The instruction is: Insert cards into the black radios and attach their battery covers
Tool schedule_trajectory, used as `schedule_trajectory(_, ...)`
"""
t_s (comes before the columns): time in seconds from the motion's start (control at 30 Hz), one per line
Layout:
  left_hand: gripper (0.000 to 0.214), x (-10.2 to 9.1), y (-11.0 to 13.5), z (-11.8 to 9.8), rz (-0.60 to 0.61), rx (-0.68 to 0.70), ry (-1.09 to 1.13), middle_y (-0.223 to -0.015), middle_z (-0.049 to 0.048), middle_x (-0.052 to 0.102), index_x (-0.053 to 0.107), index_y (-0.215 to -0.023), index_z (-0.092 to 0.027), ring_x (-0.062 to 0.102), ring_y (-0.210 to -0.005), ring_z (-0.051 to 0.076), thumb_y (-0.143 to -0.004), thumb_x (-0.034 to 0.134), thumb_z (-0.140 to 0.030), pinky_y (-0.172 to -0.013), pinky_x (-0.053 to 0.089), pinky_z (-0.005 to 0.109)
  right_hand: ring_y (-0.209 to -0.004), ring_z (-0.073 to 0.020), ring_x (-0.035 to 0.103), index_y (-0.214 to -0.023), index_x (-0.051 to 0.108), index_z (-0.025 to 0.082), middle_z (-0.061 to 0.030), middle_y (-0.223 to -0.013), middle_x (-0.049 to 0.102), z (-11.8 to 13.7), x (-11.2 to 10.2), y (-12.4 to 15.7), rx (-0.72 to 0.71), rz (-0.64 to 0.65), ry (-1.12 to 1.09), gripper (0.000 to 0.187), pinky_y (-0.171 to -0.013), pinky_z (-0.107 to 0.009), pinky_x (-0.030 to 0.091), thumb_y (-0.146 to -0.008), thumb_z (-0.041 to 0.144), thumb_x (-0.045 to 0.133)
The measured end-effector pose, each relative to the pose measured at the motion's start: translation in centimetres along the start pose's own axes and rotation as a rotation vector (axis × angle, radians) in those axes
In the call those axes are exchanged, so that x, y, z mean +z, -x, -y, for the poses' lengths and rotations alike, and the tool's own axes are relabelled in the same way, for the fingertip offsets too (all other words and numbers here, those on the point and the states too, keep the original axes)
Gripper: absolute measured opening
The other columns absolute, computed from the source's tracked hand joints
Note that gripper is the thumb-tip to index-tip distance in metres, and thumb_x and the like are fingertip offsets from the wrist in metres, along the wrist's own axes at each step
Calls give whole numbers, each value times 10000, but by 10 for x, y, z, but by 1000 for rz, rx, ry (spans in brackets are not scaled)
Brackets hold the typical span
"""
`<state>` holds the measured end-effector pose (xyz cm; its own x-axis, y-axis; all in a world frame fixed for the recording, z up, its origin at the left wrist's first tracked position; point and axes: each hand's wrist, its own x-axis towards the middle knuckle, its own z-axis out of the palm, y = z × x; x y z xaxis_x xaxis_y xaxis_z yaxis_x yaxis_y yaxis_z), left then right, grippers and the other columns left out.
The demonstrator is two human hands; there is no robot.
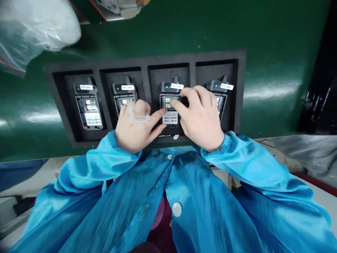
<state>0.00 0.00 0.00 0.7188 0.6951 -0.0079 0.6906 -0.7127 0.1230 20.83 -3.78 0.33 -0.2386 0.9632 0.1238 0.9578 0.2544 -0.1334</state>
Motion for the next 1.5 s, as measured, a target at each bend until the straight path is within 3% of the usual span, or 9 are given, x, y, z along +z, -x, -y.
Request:
schedule_trajectory(0.23, 454, 0, 3, 0, -14, -7, 93, -1056, 136, 521, 567, -1345, -243, 490, -928, 285, -955, 435, -434, -777, 401, 419, -1234, -330, 394, -1292, 551, 275, -98, -1295, 470, 3, 6, -3, 7, 0, 20, 499, -963, -523, 399, -825, 109, 496)
schedule_trajectory(0.53, 289, -8, 24, 6, -194, 196, 713, -866, 58, 451, 725, -1087, -189, 460, -813, 166, -922, 533, -327, -733, 407, 326, -1214, -314, 392, -1290, 546, 307, -81, -1279, 461, 4, 9, -5, 14, -40, 39, 524, -961, -523, 397, -814, 98, 479)
schedule_trajectory(0.73, 230, -6, 30, 8, -231, 240, 942, -826, 44, 453, 747, -967, -169, 467, -761, 135, -899, 570, -301, -664, 404, 281, -1198, -313, 404, -1282, 567, 304, -81, -1263, 461, 2, 11, -6, 14, -29, 39, 538, -964, -520, 402, -798, 88, 478)
schedule_trajectory(0.9, 235, -4, 34, 10, -240, 374, 1077, -756, 31, 451, 746, -878, -177, 454, -695, 125, -891, 564, -327, -632, 386, 289, -1200, -329, 416, -1248, 615, 279, -97, -1252, 473, 9, -6, -11, 15, -10, -11, 482, -967, -532, 396, -817, 113, 476)
schedule_trajectory(1.0, 311, -5, 39, 12, -242, 419, 1167, -731, 31, 459, 738, -817, -186, 443, -656, 123, -900, 533, -405, -630, 387, 301, -1143, -285, 471, -1182, 646, 213, -100, -1168, 523, 28, -25, -17, -29, -61, -237, 335, -991, -497, 378, -869, 202, 526)
schedule_trajectory(1.1, 334, -8, 45, 13, -235, 431, 1234, -723, 32, 455, 714, -752, -175, 433, -642, 122, -903, 529, -409, -624, 383, 304, -1060, -222, 518, -1049, 676, 210, -62, -1071, 568, 49, -42, -25, -101, 27, -525, 188, -976, -439, 383, -906, 274, 573)
schedule_trajectory(1.2, 313, -9, 50, 14, -241, 459, 1264, -713, 27, 455, 683, -710, -164, 411, -637, 117, -893, 550, -381, -611, 372, 295, -1006, -196, 535, -967, 687, 244, -29, -1020, 593, 63, -49, -36, -145, 171, -663, 124, -945, -404, 398, -931, 306, 587)
schedule_trajectory(1.37, 310, -6, 55, 14, -187, 515, 1311, -677, 14, 482, 639, -653, -154, 395, -616, 101, -876, 591, -363, -598, 357, 285, -1008, -200, 512, -1049, 700, 251, -35, -1035, 593, 74, -49, -54, -264, 313, -749, 176, -920, -387, 391, -934, 348, 608)
schedule_trajectory(1.5, 291, -4, 57, 16, -173, 544, 1339, -680, 14, 476, 627, -639, -148, 385, -615, 97, -858, 622, -340, -593, 356, 280, -964, -197, 521, -894, 692, 248, -18, -990, 600, 80, -50, -60, -291, 323, -726, 108, -922, -395, 400, -930, 312, 614)
